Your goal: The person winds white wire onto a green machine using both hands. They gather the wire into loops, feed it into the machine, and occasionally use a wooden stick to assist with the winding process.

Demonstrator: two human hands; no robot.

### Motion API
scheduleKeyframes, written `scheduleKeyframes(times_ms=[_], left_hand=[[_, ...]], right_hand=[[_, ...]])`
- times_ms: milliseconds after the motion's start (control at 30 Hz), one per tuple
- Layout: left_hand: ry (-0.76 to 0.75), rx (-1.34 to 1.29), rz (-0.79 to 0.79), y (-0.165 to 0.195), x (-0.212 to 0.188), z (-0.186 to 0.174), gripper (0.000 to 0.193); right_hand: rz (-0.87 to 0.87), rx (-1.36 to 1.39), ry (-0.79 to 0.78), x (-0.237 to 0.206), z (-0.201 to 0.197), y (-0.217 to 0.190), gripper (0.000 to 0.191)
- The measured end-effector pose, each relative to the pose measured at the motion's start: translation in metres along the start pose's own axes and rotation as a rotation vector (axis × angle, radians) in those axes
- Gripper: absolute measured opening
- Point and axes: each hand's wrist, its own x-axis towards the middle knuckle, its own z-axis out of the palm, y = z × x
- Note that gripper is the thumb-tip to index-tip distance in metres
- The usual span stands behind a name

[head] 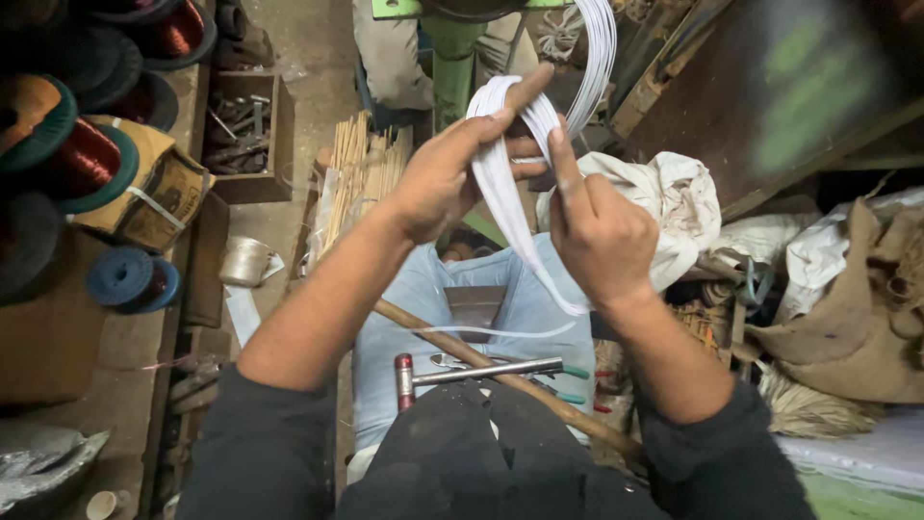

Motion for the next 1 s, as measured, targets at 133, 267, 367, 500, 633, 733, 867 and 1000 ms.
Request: scheduleKeyframes(times_ms=[133, 267, 367, 500, 633, 733, 867, 1000], left_hand=[[-0.191, -0.034, -0.065, 0.023, 0.009, -0.008, 0.061], [-0.15, -0.01, -0.061, 0.037, 0.025, -0.015, 0.06], [-0.111, 0.026, -0.082, 0.047, 0.035, -0.024, 0.06], [-0.006, 0.086, -0.078, 0.058, 0.044, -0.03, 0.059], [0.16, 0.187, -0.035, 0.065, 0.03, -0.026, 0.059], [0.485, 0.74, 0.227, 0.057, 0.001, -0.021, 0.046], [0.559, 1.949, 0.769, 0.032, -0.012, -0.021, 0.067], [0.55, 2.149, 0.701, 0.015, 0.014, -0.024, 0.079]], right_hand=[[-0.043, -0.121, -0.007, 0.023, -0.003, 0.011, 0.063], [-0.073, -0.236, 0.044, 0.045, -0.002, 0.021, 0.062], [-0.093, -0.248, 0.044, 0.063, 0.004, 0.027, 0.059], [-0.094, -0.163, 0.032, 0.081, 0.013, 0.028, 0.054], [-0.055, -0.128, 0.028, 0.088, 0.016, 0.027, 0.055], [-0.028, -0.127, 0.002, 0.091, 0.017, 0.029, 0.056], [-0.012, -0.165, -0.033, 0.101, 0.027, 0.029, 0.053], [-0.033, -0.193, -0.046, 0.115, 0.041, 0.022, 0.057]])
